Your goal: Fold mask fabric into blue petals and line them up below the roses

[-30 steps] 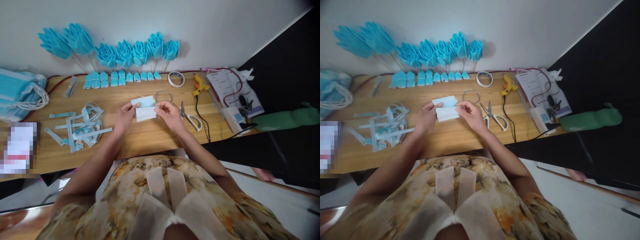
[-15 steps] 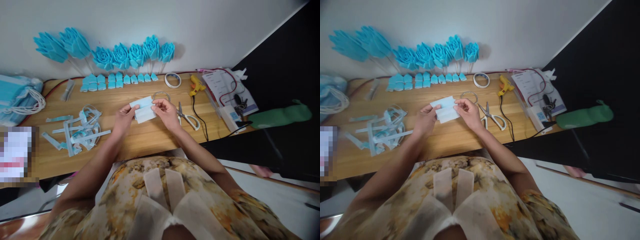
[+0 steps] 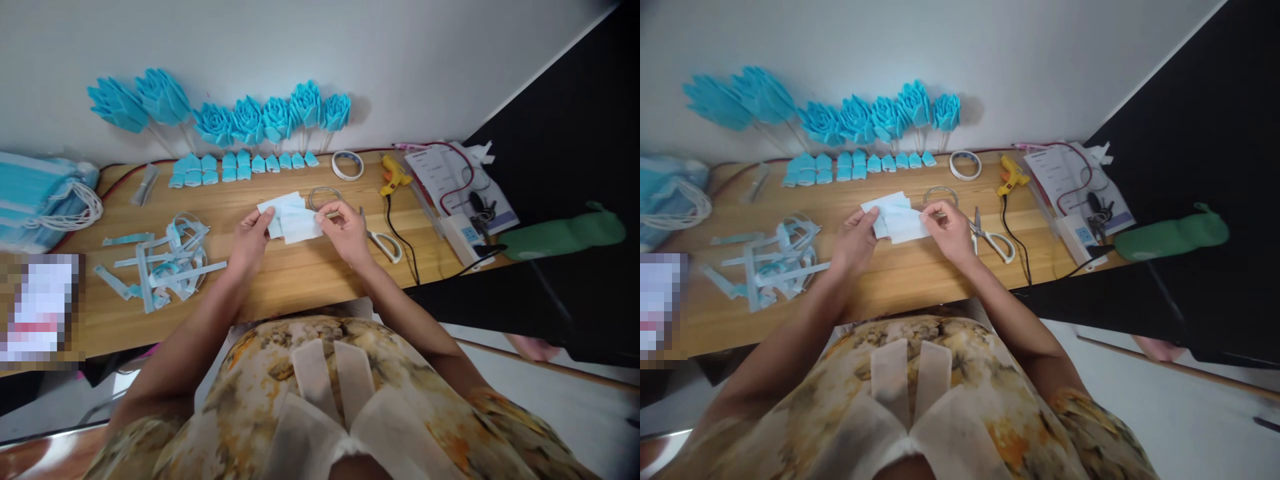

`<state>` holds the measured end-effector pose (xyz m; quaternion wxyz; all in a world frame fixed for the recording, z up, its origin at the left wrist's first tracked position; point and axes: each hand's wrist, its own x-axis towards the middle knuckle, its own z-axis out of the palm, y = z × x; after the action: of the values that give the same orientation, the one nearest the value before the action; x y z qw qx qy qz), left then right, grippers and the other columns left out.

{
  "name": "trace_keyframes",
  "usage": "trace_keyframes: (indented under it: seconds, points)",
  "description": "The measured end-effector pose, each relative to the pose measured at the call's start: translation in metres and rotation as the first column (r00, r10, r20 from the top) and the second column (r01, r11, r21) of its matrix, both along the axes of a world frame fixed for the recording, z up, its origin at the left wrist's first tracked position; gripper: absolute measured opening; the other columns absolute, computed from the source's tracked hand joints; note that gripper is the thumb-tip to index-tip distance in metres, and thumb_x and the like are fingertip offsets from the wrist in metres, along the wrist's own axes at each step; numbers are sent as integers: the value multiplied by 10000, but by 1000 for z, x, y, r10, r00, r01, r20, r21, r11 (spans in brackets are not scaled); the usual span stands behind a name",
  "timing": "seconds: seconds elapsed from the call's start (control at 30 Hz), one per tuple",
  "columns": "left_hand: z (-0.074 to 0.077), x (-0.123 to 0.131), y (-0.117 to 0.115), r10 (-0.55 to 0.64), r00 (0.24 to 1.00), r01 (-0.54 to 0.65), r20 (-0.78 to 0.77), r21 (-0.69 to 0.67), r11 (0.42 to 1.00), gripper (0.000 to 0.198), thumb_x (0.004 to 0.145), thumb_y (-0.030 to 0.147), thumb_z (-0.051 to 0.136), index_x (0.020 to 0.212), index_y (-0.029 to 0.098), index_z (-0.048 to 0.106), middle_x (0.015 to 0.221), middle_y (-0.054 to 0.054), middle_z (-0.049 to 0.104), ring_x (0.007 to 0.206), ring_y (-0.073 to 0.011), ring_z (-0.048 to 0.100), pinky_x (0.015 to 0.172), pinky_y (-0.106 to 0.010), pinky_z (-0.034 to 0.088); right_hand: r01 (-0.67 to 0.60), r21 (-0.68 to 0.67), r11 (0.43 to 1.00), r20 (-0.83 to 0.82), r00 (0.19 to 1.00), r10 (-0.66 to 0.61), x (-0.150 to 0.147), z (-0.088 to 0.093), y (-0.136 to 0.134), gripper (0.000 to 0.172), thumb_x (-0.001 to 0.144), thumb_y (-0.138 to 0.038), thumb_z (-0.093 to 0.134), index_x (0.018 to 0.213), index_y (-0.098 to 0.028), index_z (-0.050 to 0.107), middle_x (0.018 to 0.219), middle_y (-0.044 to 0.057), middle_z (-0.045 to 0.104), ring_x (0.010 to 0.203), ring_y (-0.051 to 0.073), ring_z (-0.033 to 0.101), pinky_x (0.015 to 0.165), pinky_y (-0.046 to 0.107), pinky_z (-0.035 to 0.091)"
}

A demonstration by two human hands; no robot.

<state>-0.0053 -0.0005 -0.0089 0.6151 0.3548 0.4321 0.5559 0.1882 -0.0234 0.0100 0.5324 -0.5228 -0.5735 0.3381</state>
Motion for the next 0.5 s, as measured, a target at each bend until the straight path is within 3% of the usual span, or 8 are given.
trace_keyframes:
  seconds: [0.1, 0.23, 0.3, 0.4, 0.5]
  points:
    - [0, -1, 2, 27, 1000, -27, 8, -5, 1000, 392, 725, 521, 864, 827, 168, 728, 759, -33, 753, 717, -170, 712, 554, -247, 532, -47, 39, 998, -20, 999, 48, 14, 14, -9, 152, 833, -349, 760, 825, -225, 673, 1008, 47, 750, 935, 184, 679, 797, 318, 535]
    - [2, -1, -1, 3, 998, -1, 56, -40, 999, 427, 685, 530, 894, 844, 164, 743, 792, -38, 773, 791, -201, 742, 654, -281, 584, -333, -56, 941, -113, 939, 325, 24, 38, -23, 274, 784, -444, 852, 830, -218, 704, 759, -3, 690, 660, 127, 603, 624, 268, 496]
    - [4, -1, -4, -34, 996, 39, 87, -64, 997, 444, 661, 516, 915, 891, 166, 766, 846, -49, 795, 844, -227, 755, 708, -309, 601, -415, -71, 907, -178, 900, 398, 21, 43, -24, 302, 765, -450, 875, 878, -210, 731, 749, -11, 682, 627, 107, 579, 569, 236, 463]
    - [6, 0, -5, -45, 994, 52, 98, -72, 996, 427, 645, 482, 933, 907, 176, 790, 839, -44, 803, 848, -233, 762, 723, -311, 596, -370, -74, 926, -252, 906, 341, 10, 38, -16, 375, 743, -450, 888, 1006, -216, 756, 794, -17, 690, 641, 97, 574, 572, 223, 471]
    - [4, 1, -3, 2, 997, 1, 81, -39, 999, 433, 601, 511, 947, 845, 186, 797, 789, -27, 795, 798, -212, 754, 718, -302, 589, -277, -93, 956, -270, 931, 244, 2, 21, -2, 456, 732, -418, 891, 1130, -244, 753, 777, -43, 656, 630, 89, 554, 598, 232, 486]
